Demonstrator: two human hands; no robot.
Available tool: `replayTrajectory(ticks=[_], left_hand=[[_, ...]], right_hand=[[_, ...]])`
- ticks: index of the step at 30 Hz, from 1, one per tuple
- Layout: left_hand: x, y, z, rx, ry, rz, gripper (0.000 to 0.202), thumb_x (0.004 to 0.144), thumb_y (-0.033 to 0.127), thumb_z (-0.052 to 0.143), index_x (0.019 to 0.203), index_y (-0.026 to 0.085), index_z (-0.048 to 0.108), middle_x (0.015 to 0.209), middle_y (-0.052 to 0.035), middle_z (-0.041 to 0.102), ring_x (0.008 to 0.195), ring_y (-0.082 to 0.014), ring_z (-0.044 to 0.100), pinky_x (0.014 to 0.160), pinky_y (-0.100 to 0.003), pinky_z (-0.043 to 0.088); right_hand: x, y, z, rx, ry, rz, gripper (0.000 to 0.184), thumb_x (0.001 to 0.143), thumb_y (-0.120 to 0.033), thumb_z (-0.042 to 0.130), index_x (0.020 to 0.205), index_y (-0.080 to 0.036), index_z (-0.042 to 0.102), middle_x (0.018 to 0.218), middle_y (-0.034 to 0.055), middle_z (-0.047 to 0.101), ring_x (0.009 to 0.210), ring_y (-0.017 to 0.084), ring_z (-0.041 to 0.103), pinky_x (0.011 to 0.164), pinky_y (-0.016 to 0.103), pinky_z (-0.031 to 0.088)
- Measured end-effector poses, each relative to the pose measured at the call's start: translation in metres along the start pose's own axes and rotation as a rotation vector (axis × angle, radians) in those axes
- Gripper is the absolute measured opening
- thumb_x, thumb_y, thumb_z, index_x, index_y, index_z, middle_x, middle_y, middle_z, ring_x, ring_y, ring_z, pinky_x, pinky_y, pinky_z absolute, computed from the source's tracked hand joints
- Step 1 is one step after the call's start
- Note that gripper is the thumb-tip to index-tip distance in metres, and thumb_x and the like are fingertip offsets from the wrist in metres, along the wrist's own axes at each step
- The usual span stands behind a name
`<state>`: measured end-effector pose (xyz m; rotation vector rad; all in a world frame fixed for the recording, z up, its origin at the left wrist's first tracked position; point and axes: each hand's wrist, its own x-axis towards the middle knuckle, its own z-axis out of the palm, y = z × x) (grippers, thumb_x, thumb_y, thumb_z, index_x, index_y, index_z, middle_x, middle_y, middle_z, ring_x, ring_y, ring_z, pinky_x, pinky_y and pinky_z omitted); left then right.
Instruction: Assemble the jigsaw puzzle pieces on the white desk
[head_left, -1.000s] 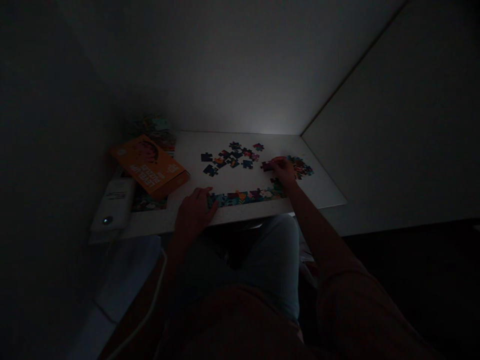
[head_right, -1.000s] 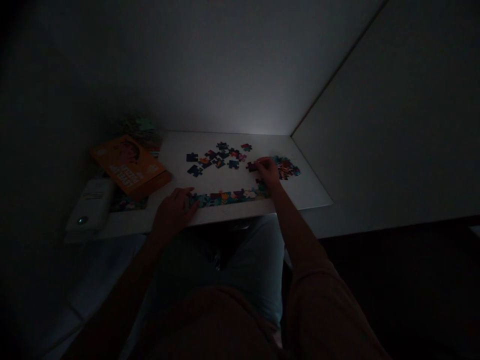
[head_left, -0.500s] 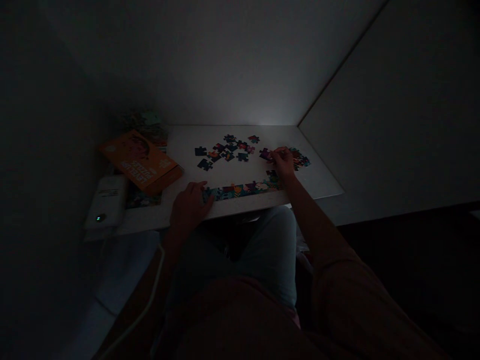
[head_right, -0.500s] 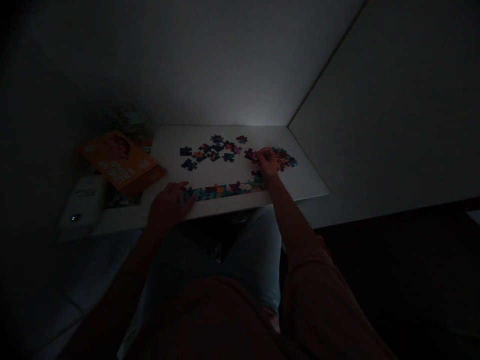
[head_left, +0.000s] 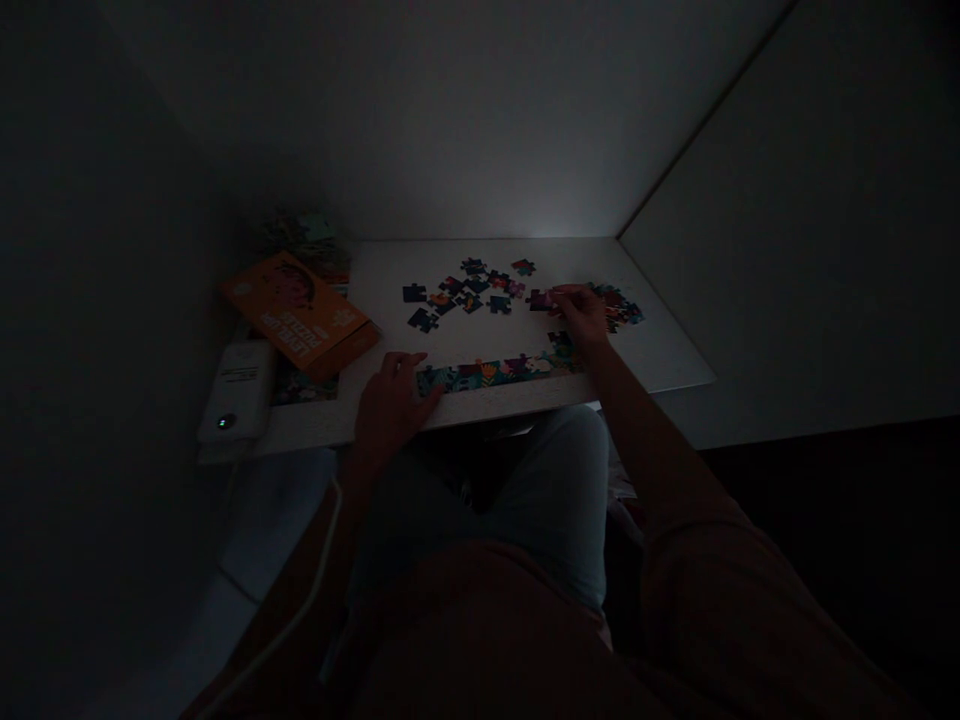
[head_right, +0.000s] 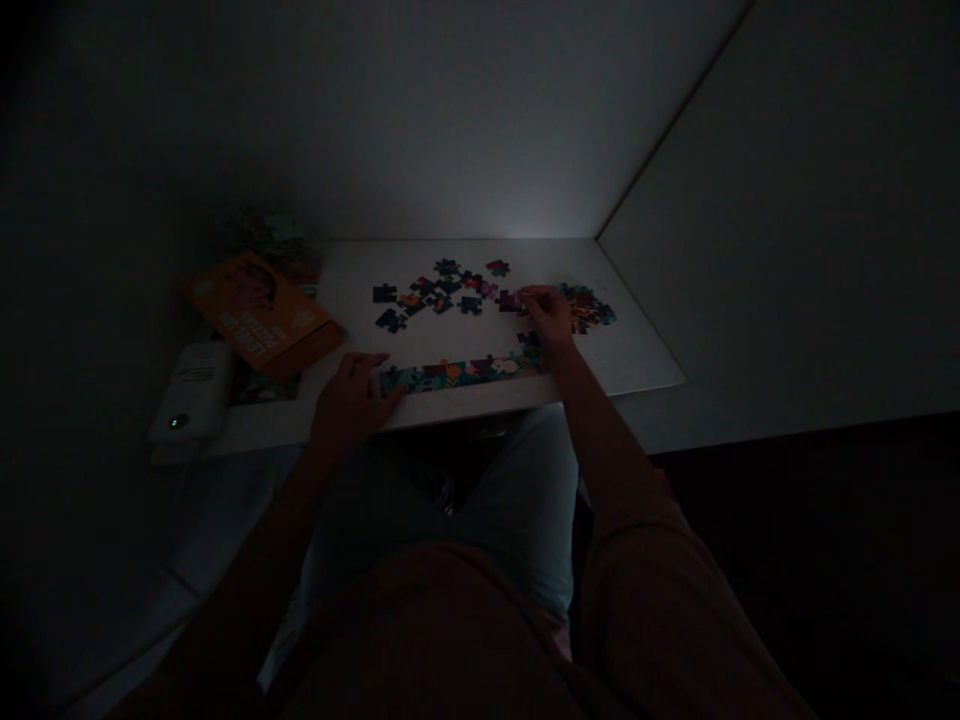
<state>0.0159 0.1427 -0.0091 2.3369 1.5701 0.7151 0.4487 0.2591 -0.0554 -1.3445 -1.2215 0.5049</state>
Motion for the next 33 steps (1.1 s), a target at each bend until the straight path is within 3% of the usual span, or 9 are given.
replayTrajectory(ticks=[7, 15, 19, 22, 29, 33], left_hand=[[0.0003, 0.0011, -0.0001, 0.008, -0.011, -0.015, 0.051, 0.11, 0.044, 0.072, 0.155, 0.021, 0.067, 0.148, -0.0185, 0.07, 0.12, -0.0351, 0.078, 0.103, -0.051, 0.068], [-0.0006, 0.0007, 0.0002, 0.017, 0.003, -0.011, 0.048, 0.109, 0.045, 0.073, 0.152, 0.024, 0.069, 0.147, -0.0166, 0.071, 0.119, -0.0339, 0.079, 0.103, -0.05, 0.068], [-0.0011, -0.0008, 0.0007, 0.016, 0.005, 0.0, 0.047, 0.11, 0.044, 0.073, 0.152, 0.024, 0.069, 0.148, -0.0166, 0.071, 0.119, -0.0337, 0.079, 0.103, -0.049, 0.068], [-0.0009, -0.0006, 0.0009, 0.018, 0.003, -0.007, 0.045, 0.11, 0.044, 0.072, 0.15, 0.024, 0.071, 0.147, -0.0166, 0.071, 0.118, -0.034, 0.079, 0.103, -0.05, 0.068], [-0.0018, 0.0003, 0.0014, 0.039, 0.004, -0.001, 0.037, 0.111, 0.045, 0.07, 0.142, 0.025, 0.075, 0.145, -0.016, 0.072, 0.112, -0.0326, 0.079, 0.1, -0.05, 0.069], [-0.0013, 0.001, -0.0003, 0.057, -0.02, 0.002, 0.037, 0.111, 0.044, 0.07, 0.142, 0.024, 0.077, 0.146, -0.0167, 0.072, 0.11, -0.0335, 0.079, 0.096, -0.05, 0.069]], right_hand=[[0.0006, 0.0017, -0.0025, -0.042, -0.004, -0.025, 0.06, 0.083, -0.083, 0.087, 0.109, -0.032, 0.07, 0.096, 0.0034, 0.076, 0.089, 0.028, 0.076, 0.095, 0.055, 0.07], [0.0006, 0.0001, -0.0019, -0.057, 0.025, 0.011, 0.05, 0.08, -0.069, 0.092, 0.101, -0.03, 0.068, 0.103, 0.0044, 0.08, 0.092, 0.027, 0.078, 0.095, 0.053, 0.07], [-0.0009, 0.0013, -0.0041, -0.099, 0.041, -0.014, 0.046, 0.083, -0.069, 0.087, 0.103, -0.031, 0.069, 0.11, 0.0061, 0.081, 0.096, 0.027, 0.076, 0.097, 0.053, 0.068], [0.0003, 0.0033, -0.006, -0.136, 0.043, -0.041, 0.046, 0.082, -0.069, 0.083, 0.102, -0.03, 0.069, 0.104, 0.0062, 0.078, 0.091, 0.026, 0.072, 0.096, 0.052, 0.067], [0.0009, 0.0048, -0.0024, -0.146, 0.041, -0.044, 0.051, 0.085, -0.077, 0.081, 0.095, -0.031, 0.064, 0.099, 0.0059, 0.076, 0.1, 0.03, 0.074, 0.109, 0.06, 0.065], [0.0005, 0.0048, 0.0003, -0.122, 0.031, -0.05, 0.054, 0.083, -0.081, 0.08, 0.094, -0.031, 0.065, 0.097, 0.0057, 0.075, 0.095, 0.029, 0.073, 0.108, 0.06, 0.064]])
